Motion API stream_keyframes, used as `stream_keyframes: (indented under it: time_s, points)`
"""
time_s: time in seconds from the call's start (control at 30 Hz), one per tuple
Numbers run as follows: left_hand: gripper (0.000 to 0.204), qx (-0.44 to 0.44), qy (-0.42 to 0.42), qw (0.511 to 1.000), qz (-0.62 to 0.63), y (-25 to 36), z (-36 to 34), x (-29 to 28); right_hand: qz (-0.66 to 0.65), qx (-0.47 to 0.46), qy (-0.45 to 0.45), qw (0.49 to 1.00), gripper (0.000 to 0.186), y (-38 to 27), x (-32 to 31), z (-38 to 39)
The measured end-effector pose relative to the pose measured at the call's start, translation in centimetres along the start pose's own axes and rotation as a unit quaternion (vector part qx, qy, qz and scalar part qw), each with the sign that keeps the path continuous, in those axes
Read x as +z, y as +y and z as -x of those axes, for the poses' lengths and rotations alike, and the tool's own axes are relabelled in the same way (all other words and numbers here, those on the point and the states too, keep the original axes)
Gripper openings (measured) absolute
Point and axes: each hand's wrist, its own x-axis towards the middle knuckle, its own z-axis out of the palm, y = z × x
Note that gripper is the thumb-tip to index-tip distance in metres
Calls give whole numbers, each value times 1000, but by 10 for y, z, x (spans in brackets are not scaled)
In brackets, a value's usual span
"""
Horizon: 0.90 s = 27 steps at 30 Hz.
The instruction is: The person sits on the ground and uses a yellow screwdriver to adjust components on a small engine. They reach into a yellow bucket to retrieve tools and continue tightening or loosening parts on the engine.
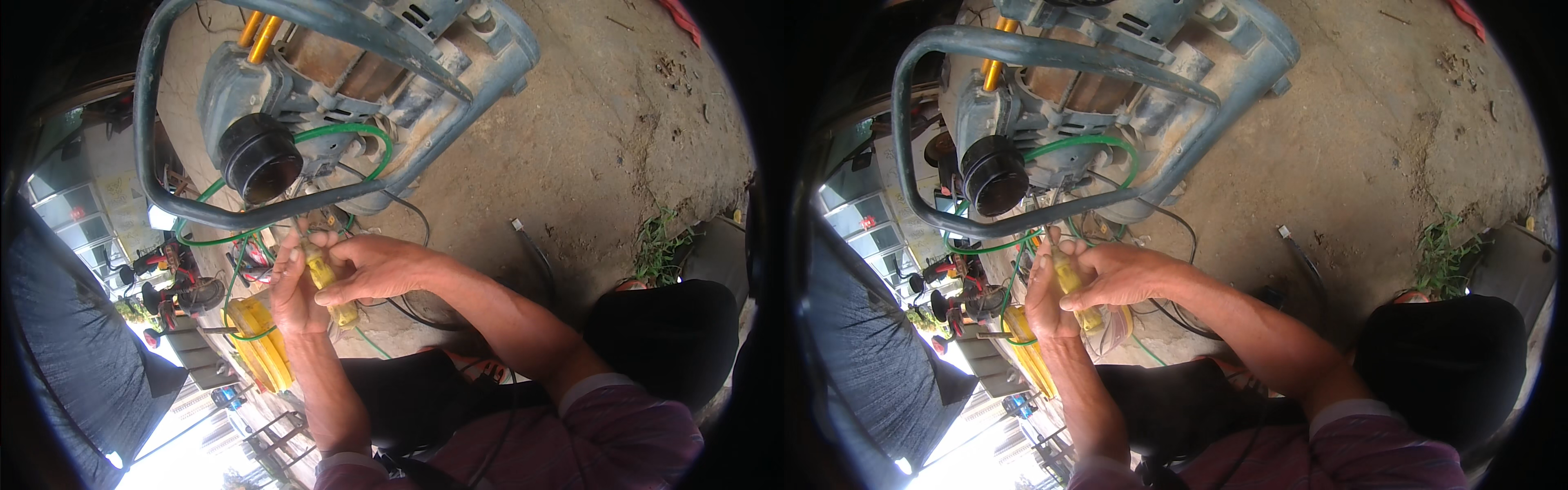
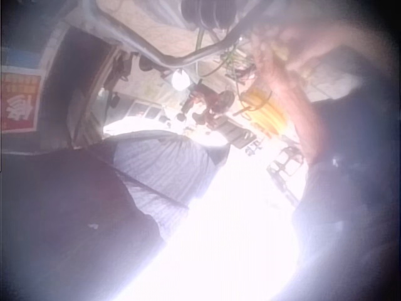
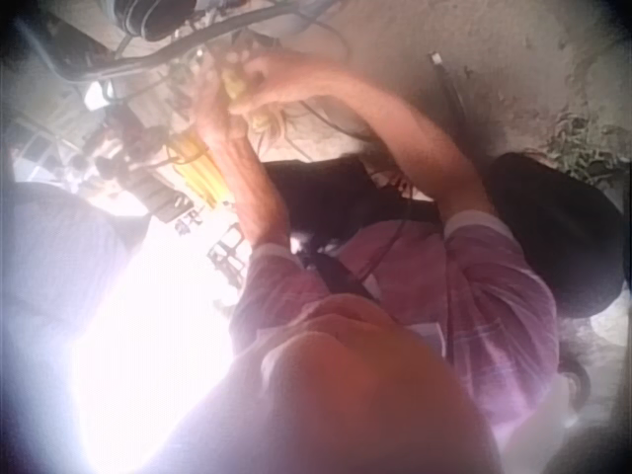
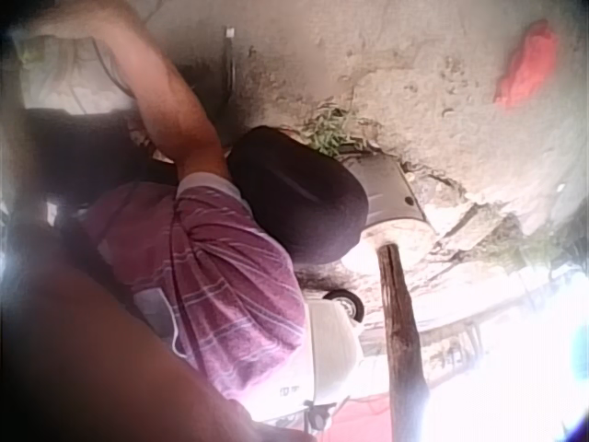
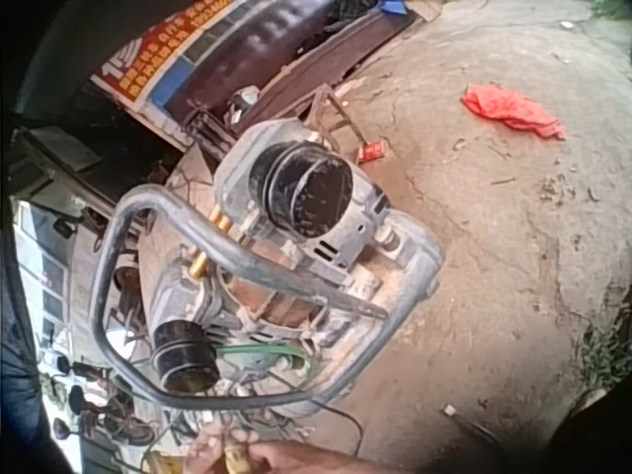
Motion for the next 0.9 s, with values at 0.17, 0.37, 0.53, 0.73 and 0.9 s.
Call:
stream_keyframes:
  time_s: [0.17,0.37,0.53,0.73,0.9]
  points:
    - [46,-1,-4,1000,-2,-4,2,-2,18,36,-8,999,55,2,-2,0]
    - [48,4,3,1000,-26,-6,7,-1,27,12,-20,999,45,5,-2,0]
    - [48,5,0,1000,-28,-6,6,-3,15,22,-21,999,43,4,-1,-1]
    - [40,1,24,1000,-9,-9,6,-7,-29,45,-49,997,46,19,-2,-5]
    - [33,-35,50,996,-60,-22,1,-26,1,106,-43,993,48,52,-19,-7]
